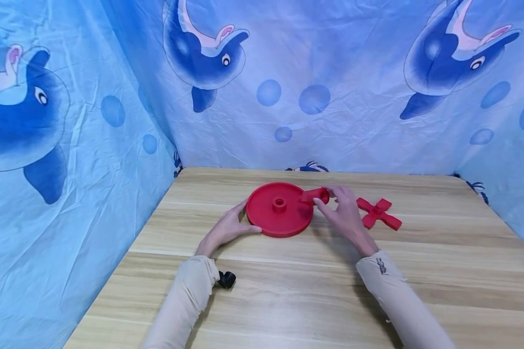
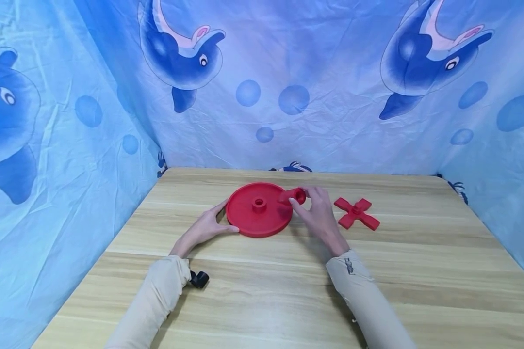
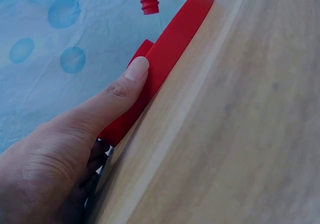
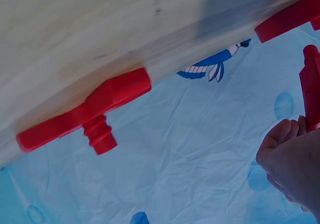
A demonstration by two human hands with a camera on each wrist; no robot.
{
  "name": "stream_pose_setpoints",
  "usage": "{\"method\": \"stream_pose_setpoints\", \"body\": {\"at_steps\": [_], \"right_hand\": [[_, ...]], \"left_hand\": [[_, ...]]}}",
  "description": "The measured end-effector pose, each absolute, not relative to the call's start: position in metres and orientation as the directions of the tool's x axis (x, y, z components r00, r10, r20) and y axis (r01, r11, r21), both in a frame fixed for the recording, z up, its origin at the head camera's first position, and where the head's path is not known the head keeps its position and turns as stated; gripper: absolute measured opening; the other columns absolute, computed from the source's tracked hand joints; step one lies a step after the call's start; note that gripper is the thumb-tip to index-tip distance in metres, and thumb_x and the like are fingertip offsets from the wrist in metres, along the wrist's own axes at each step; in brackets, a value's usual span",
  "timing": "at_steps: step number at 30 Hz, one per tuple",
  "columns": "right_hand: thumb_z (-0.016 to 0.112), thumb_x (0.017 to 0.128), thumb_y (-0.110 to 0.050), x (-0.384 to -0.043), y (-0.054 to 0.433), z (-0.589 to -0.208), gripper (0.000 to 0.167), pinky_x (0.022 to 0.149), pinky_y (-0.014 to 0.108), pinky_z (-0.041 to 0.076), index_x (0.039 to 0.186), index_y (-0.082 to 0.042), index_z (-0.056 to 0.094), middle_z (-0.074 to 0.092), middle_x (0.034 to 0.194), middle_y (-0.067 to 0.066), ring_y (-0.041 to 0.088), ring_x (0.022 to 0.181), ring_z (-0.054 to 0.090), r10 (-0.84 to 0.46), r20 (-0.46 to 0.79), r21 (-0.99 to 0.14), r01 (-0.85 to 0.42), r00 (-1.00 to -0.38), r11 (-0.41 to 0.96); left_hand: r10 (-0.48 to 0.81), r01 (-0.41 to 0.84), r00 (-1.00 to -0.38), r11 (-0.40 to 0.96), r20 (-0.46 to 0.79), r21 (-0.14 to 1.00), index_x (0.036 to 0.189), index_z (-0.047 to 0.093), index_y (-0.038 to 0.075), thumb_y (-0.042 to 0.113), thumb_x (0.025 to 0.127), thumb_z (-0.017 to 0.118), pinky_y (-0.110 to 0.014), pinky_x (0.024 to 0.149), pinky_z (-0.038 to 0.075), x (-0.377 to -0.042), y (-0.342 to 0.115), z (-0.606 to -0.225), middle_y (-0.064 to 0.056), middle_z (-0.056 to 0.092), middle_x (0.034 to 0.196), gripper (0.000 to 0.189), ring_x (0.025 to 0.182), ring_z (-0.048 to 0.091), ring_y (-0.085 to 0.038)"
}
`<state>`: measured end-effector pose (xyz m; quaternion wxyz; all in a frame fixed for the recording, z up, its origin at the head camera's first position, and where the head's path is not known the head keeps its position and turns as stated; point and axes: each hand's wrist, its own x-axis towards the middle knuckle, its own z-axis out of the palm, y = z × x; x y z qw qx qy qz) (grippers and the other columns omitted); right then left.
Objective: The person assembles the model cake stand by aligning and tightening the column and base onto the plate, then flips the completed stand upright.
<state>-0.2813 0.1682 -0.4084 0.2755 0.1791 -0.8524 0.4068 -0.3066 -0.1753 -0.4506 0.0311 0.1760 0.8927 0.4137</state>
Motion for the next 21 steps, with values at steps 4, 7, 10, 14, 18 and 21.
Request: {"method": "stream_pose_setpoints", "body": {"at_steps": [4,7,10,14,18,21], "right_hand": [[0.083,0.09,-0.015,-0.282,0.161,-0.41,0.046,0.085,0.054,0.051,0.128,0.004,0.066,0.064,0.115,0.018,0.036,0.108,0.056,-0.076,0.612,-0.609,-0.53,-0.787,0.59],[0.083,0.09,-0.016,-0.283,0.155,-0.41,0.047,0.083,0.055,0.053,0.129,0.003,0.066,0.064,0.115,0.017,0.037,0.109,0.056,-0.079,0.599,-0.621,-0.524,-0.797,0.582],[0.082,0.09,-0.018,-0.285,0.15,-0.408,0.047,0.082,0.056,0.054,0.13,0.002,0.066,0.063,0.116,0.016,0.036,0.11,0.056,-0.083,0.583,-0.632,-0.515,-0.808,0.579],[0.081,0.092,-0.019,-0.288,0.142,-0.408,0.046,0.086,0.057,0.053,0.131,0.001,0.066,0.062,0.116,0.015,0.032,0.11,0.054,-0.086,0.563,-0.653,-0.506,-0.822,0.564],[0.08,0.093,-0.019,-0.29,0.137,-0.408,0.045,0.09,0.058,0.053,0.131,0.0,0.066,0.062,0.118,0.015,0.031,0.111,0.054,-0.091,0.554,-0.666,-0.506,-0.828,0.548],[0.08,0.093,-0.019,-0.291,0.133,-0.407,0.045,0.09,0.058,0.053,0.132,-0.001,0.066,0.062,0.119,0.014,0.03,0.111,0.054,-0.093,0.55,-0.671,-0.506,-0.83,0.543]], "left_hand": [[0.336,0.283,-0.938,0.599,0.086,0.749,0.165,0.029,0.018,0.058,0.076,0.088,-0.054,0.119,0.031,-0.308,-0.176,-0.452,-0.003,0.037,0.164,0.114,0.15,0.031,-0.026],[0.339,0.285,-0.937,0.599,0.085,0.748,0.165,0.029,0.019,0.06,0.076,0.087,-0.053,0.119,0.031,-0.309,-0.176,-0.452,-0.002,0.037,0.164,0.114,0.151,0.031,-0.025],[0.338,0.285,-0.937,0.605,0.085,0.743,0.166,0.028,0.019,0.061,0.076,0.087,-0.052,0.12,0.031,-0.309,-0.176,-0.452,-0.002,0.036,0.165,0.115,0.151,0.03,-0.025],[0.335,0.285,-0.938,0.607,0.087,0.742,0.166,0.028,0.019,0.061,0.076,0.087,-0.053,0.12,0.03,-0.308,-0.175,-0.452,-0.002,0.035,0.165,0.115,0.152,0.03,-0.025],[0.33,0.282,-0.94,0.608,0.087,0.742,0.165,0.029,0.018,0.06,0.075,0.087,-0.054,0.119,0.031,-0.307,-0.175,-0.452,-0.003,0.036,0.165,0.115,0.151,0.03,-0.026],[0.322,0.277,-0.943,0.614,0.086,0.739,0.165,0.029,0.018,0.061,0.075,0.087,-0.054,0.119,0.031,-0.307,-0.175,-0.451,-0.004,0.036,0.164,0.115,0.151,0.031,-0.027]]}}
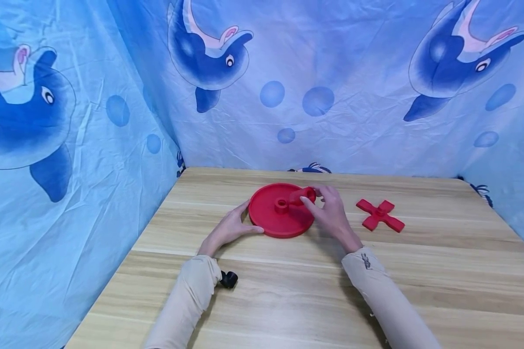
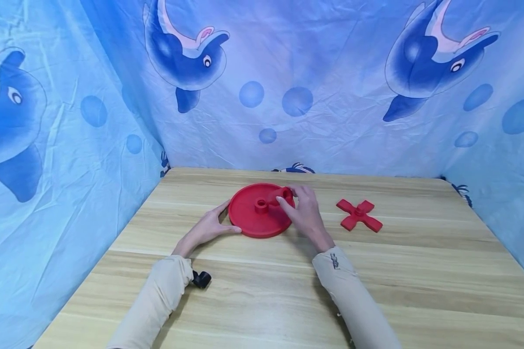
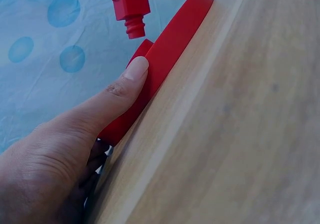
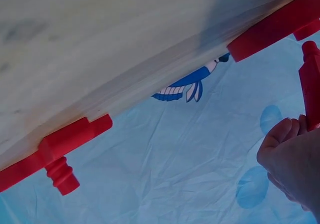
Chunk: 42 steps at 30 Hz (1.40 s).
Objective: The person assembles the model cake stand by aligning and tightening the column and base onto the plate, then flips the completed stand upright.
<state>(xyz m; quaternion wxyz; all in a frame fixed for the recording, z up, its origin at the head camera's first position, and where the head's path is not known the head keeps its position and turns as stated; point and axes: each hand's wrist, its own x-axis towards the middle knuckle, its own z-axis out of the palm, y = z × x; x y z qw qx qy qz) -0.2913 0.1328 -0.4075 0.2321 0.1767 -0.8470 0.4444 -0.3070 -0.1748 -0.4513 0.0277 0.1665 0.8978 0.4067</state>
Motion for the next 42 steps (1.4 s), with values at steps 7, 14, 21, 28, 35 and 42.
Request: {"method": "stream_pose_setpoints", "body": {"at_steps": [7,14,21,28,35,42], "right_hand": [[0.08,0.094,-0.021,-0.293,0.127,-0.406,0.045,0.089,0.058,0.054,0.133,-0.002,0.066,0.061,0.12,0.014,0.033,0.112,0.055,-0.1,0.535,-0.681,-0.498,-0.839,0.536],[0.079,0.095,-0.021,-0.297,0.12,-0.405,0.046,0.087,0.053,0.056,0.134,-0.003,0.066,0.061,0.122,0.014,0.035,0.114,0.057,-0.112,0.516,-0.684,-0.488,-0.849,0.542],[0.08,0.094,-0.021,-0.299,0.112,-0.404,0.046,0.086,0.046,0.059,0.134,-0.003,0.067,0.062,0.122,0.013,0.028,0.113,0.057,-0.115,0.513,-0.676,-0.483,-0.851,0.556],[0.079,0.094,-0.023,-0.305,0.105,-0.401,0.047,0.09,0.046,0.058,0.136,-0.003,0.066,0.062,0.126,0.013,0.029,0.118,0.055,-0.128,0.519,-0.668,-0.495,-0.845,0.556],[0.079,0.094,-0.021,-0.311,0.096,-0.397,0.046,0.088,0.046,0.058,0.132,0.001,0.067,0.063,0.119,0.015,0.03,0.112,0.056,-0.138,0.542,-0.646,-0.516,-0.829,0.563],[0.078,0.095,-0.023,-0.318,0.088,-0.394,0.046,0.088,0.046,0.058,0.131,0.004,0.067,0.064,0.119,0.018,0.032,0.111,0.057,-0.144,0.547,-0.637,-0.521,-0.825,0.569]], "left_hand": [[0.316,0.27,-0.945,0.626,0.078,0.731,0.165,0.028,0.018,0.063,0.074,0.087,-0.054,0.119,0.03,-0.307,-0.175,-0.451,-0.005,0.036,0.164,0.118,0.151,0.031,-0.027],[0.315,0.269,-0.946,0.621,0.079,0.736,0.165,0.029,0.017,0.062,0.074,0.088,-0.055,0.119,0.03,-0.306,-0.175,-0.449,-0.006,0.036,0.164,0.118,0.152,0.03,-0.028],[0.31,0.265,-0.948,0.64,0.073,0.721,0.165,0.028,0.015,0.062,0.075,0.087,-0.055,0.119,0.031,-0.306,-0.174,-0.448,-0.008,0.036,0.164,0.117,0.151,0.031,-0.03],[0.307,0.252,-0.95,0.636,0.061,0.729,0.165,0.028,0.015,0.063,0.075,0.086,-0.054,0.119,0.032,-0.305,-0.174,-0.449,-0.007,0.036,0.165,0.118,0.151,0.031,-0.029],[0.318,0.264,-0.946,0.628,0.068,0.732,0.165,0.028,0.017,0.064,0.076,0.085,-0.053,0.119,0.031,-0.306,-0.175,-0.453,-0.004,0.035,0.165,0.117,0.151,0.03,-0.027],[0.311,0.259,-0.948,0.631,0.068,0.731,0.166,0.028,0.017,0.065,0.075,0.085,-0.053,0.118,0.033,-0.306,-0.175,-0.452,-0.003,0.036,0.165,0.117,0.151,0.032,-0.026]]}}
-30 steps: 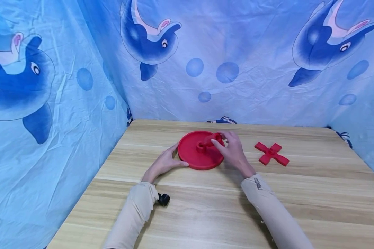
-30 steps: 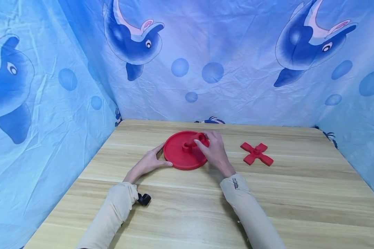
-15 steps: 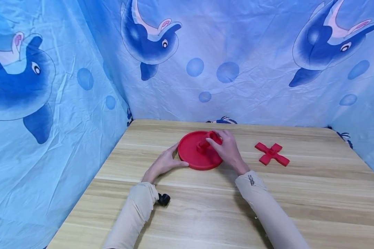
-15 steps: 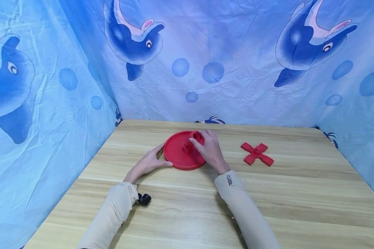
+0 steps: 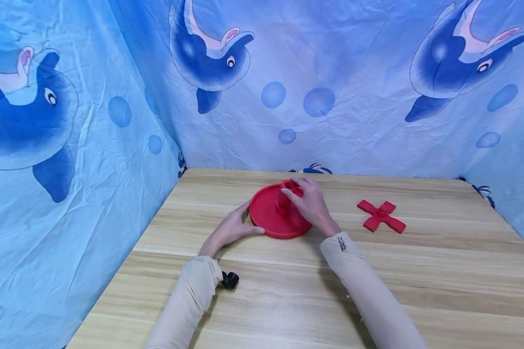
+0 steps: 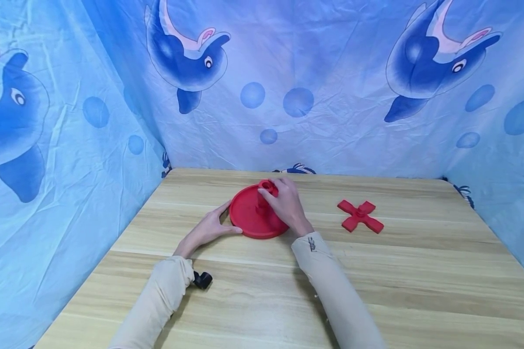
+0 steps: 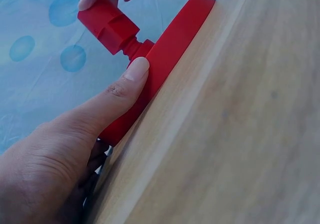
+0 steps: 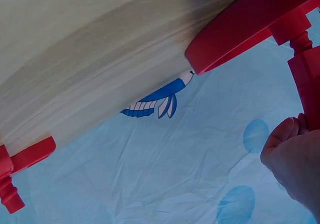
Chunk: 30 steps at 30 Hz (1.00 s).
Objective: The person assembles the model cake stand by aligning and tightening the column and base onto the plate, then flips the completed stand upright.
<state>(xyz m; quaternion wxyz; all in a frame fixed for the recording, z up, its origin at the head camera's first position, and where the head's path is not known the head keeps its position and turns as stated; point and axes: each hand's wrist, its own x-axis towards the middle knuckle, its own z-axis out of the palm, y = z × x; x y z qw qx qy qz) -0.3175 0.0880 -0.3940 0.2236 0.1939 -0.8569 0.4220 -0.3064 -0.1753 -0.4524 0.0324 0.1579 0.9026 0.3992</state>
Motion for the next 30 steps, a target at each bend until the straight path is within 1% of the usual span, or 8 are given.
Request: {"method": "stream_pose_setpoints", "body": {"at_steps": [7,15,23,30], "right_hand": [[0.078,0.096,-0.024,-0.322,0.0839,-0.3939,0.046,0.092,0.045,0.056,0.132,0.002,0.067,0.063,0.121,0.017,0.032,0.114,0.056,-0.146,0.536,-0.633,-0.51,-0.832,0.583],[0.078,0.096,-0.024,-0.3222,0.0783,-0.3947,0.047,0.091,0.045,0.057,0.132,0.004,0.067,0.062,0.118,0.017,0.032,0.112,0.056,-0.14,0.539,-0.622,-0.505,-0.831,0.599],[0.076,0.097,-0.025,-0.3228,0.0773,-0.3951,0.046,0.093,0.046,0.055,0.133,0.003,0.066,0.062,0.119,0.016,0.032,0.114,0.055,-0.134,0.518,-0.635,-0.484,-0.845,0.602],[0.075,0.097,-0.021,-0.3207,0.0779,-0.3925,0.047,0.093,0.047,0.056,0.136,0.002,0.064,0.061,0.125,0.017,0.034,0.119,0.053,-0.184,0.502,-0.61,-0.497,-0.845,0.617]], "left_hand": [[0.314,0.262,-0.947,0.633,0.068,0.729,0.166,0.028,0.018,0.065,0.076,0.085,-0.053,0.119,0.032,-0.307,-0.1756,-0.4522,-0.003,0.036,0.165,0.116,0.151,0.031,-0.026],[0.308,0.259,-0.949,0.637,0.069,0.726,0.165,0.029,0.018,0.065,0.075,0.085,-0.053,0.119,0.032,-0.3062,-0.1756,-0.4515,-0.004,0.037,0.164,0.116,0.15,0.032,-0.026],[0.309,0.259,-0.949,0.633,0.068,0.73,0.165,0.029,0.018,0.064,0.075,0.086,-0.052,0.119,0.031,-0.3066,-0.175,-0.4511,-0.005,0.038,0.164,0.116,0.15,0.032,-0.026],[0.316,0.264,-0.946,0.625,0.071,0.735,0.165,0.03,0.017,0.063,0.076,0.086,-0.052,0.12,0.03,-0.3065,-0.175,-0.4514,-0.005,0.037,0.164,0.115,0.151,0.031,-0.026]]}}
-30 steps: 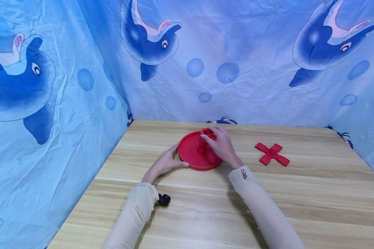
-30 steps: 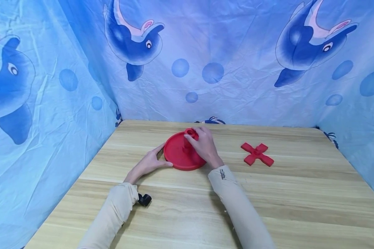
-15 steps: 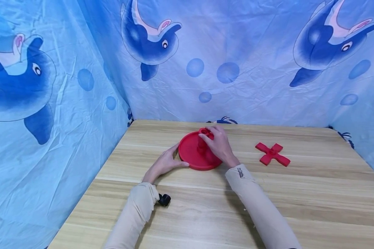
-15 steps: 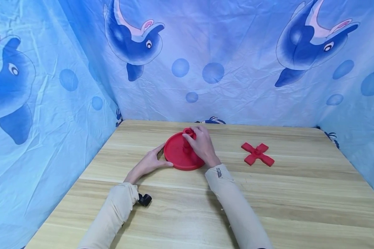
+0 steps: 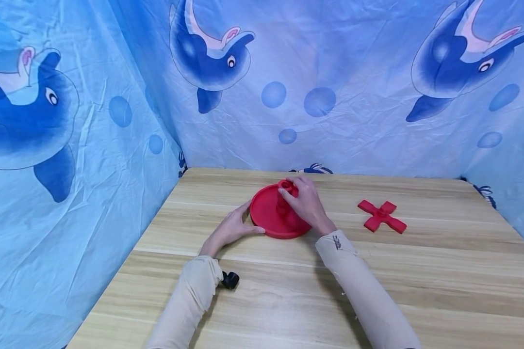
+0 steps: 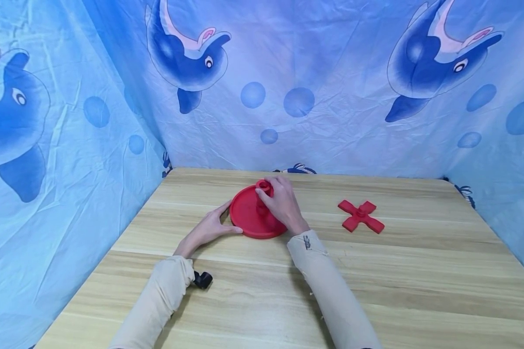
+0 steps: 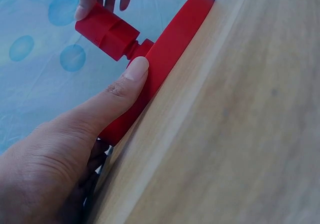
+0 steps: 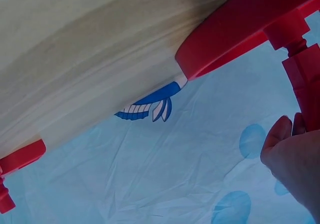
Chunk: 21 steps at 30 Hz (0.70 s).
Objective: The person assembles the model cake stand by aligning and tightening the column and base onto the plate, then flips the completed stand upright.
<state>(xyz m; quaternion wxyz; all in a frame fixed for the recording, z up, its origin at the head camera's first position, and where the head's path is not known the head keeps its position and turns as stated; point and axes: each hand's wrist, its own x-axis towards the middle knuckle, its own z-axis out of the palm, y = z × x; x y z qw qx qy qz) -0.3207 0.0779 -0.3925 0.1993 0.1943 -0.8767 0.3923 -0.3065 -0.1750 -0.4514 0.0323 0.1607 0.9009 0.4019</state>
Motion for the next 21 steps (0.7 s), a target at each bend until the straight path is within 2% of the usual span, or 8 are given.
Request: {"method": "stream_pose_setpoints", "body": {"at_steps": [10,17,21], "right_hand": [[0.072,0.098,-0.019,-0.3224,0.0784,-0.3881,0.049,0.094,0.049,0.057,0.142,0.001,0.06,0.059,0.133,0.018,0.033,0.124,0.052,-0.244,0.455,-0.592,-0.495,-0.857,0.635],[0.078,0.095,-0.026,-0.3212,0.0766,-0.3875,0.053,0.094,0.049,0.057,0.14,-0.002,0.06,0.059,0.13,0.016,0.034,0.125,0.05,-0.21,0.437,-0.613,-0.461,-0.874,0.641],[0.074,0.097,-0.027,-0.3198,0.0765,-0.3877,0.051,0.096,0.051,0.056,0.14,-0.002,0.06,0.058,0.132,0.016,0.034,0.127,0.049,-0.205,0.441,-0.611,-0.46,-0.874,0.644]], "left_hand": [[0.305,0.253,-0.95,0.641,0.062,0.725,0.165,0.029,0.019,0.065,0.075,0.086,-0.051,0.12,0.031,-0.3063,-0.1747,-0.4503,-0.004,0.037,0.164,0.116,0.151,0.031,-0.025],[0.311,0.26,-0.948,0.641,0.066,0.722,0.166,0.028,0.019,0.064,0.075,0.085,-0.052,0.12,0.03,-0.306,-0.175,-0.4499,-0.004,0.037,0.164,0.116,0.151,0.03,-0.026],[0.31,0.26,-0.948,0.641,0.066,0.722,0.165,0.028,0.019,0.065,0.076,0.085,-0.052,0.12,0.03,-0.3055,-0.1749,-0.4497,-0.004,0.037,0.164,0.115,0.151,0.031,-0.025]]}}
